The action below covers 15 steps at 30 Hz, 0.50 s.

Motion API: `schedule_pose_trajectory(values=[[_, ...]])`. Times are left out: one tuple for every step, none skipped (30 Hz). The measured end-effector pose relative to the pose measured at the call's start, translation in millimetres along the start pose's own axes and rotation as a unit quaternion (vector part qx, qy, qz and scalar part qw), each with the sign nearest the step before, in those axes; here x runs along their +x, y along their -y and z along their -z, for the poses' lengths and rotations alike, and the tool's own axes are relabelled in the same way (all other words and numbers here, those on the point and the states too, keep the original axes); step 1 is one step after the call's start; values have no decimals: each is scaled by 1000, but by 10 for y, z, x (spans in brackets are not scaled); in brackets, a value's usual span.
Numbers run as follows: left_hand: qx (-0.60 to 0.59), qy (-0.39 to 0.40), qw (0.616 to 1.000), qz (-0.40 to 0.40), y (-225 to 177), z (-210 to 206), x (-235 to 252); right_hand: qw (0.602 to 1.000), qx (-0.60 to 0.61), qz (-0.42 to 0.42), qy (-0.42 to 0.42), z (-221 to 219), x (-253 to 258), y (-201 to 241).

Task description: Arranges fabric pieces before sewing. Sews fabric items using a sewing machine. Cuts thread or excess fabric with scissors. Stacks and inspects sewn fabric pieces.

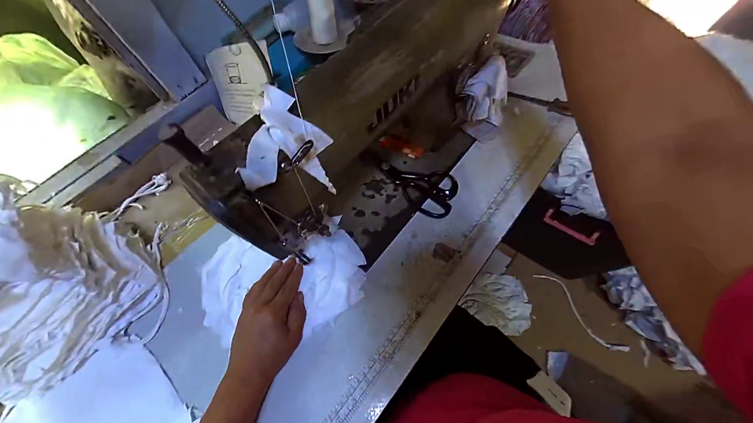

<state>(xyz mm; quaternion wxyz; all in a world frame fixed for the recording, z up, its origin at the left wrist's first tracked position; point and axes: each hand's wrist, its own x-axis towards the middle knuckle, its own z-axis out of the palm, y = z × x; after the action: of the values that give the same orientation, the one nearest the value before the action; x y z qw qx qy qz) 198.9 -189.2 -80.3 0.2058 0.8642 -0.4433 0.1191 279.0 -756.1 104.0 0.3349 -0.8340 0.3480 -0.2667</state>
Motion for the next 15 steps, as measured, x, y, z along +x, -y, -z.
schedule_pose_trajectory(values=[[0,-3,1000,0,-1,-4,-8,1000,9,-16,25,-27,53,-16],[1,-6,1000,2,-7,-4,-14,998,30,-30,42,-45,62,-14],[3,-8,1000,4,-12,-2,-16,997,57,-41,45,-60,72,-26],[5,-8,1000,5,-17,0,-17,994,91,-44,40,-70,78,-60],[5,-6,1000,7,-24,3,-15,991,126,-38,35,-69,75,-124],[4,-4,1000,8,-33,5,-5,987,158,-23,30,-56,61,-225],[3,-3,1000,9,-40,5,3,981,191,-3,21,-47,50,-362],[5,-1,1000,10,-40,9,1,970,240,28,13,-76,14,-515],[7,3,1000,11,-34,15,-7,955,291,57,18,-124,-50,-662],[8,8,1000,10,-32,28,-13,939,337,67,22,-181,-160,-776],[7,12,1000,5,-33,40,-15,928,366,66,30,-242,-283,-865],[7,17,1000,1,-37,46,-18,919,386,67,39,-318,-383,-950],[8,20,1000,-1,-42,41,-15,916,394,66,44,-392,-433,-1043],[8,20,1000,-2,-44,35,-6,917,389,72,43,-454,-427,-1123],[7,21,1000,-1,-45,39,-1,921,377,87,37,-499,-394,-1179]])
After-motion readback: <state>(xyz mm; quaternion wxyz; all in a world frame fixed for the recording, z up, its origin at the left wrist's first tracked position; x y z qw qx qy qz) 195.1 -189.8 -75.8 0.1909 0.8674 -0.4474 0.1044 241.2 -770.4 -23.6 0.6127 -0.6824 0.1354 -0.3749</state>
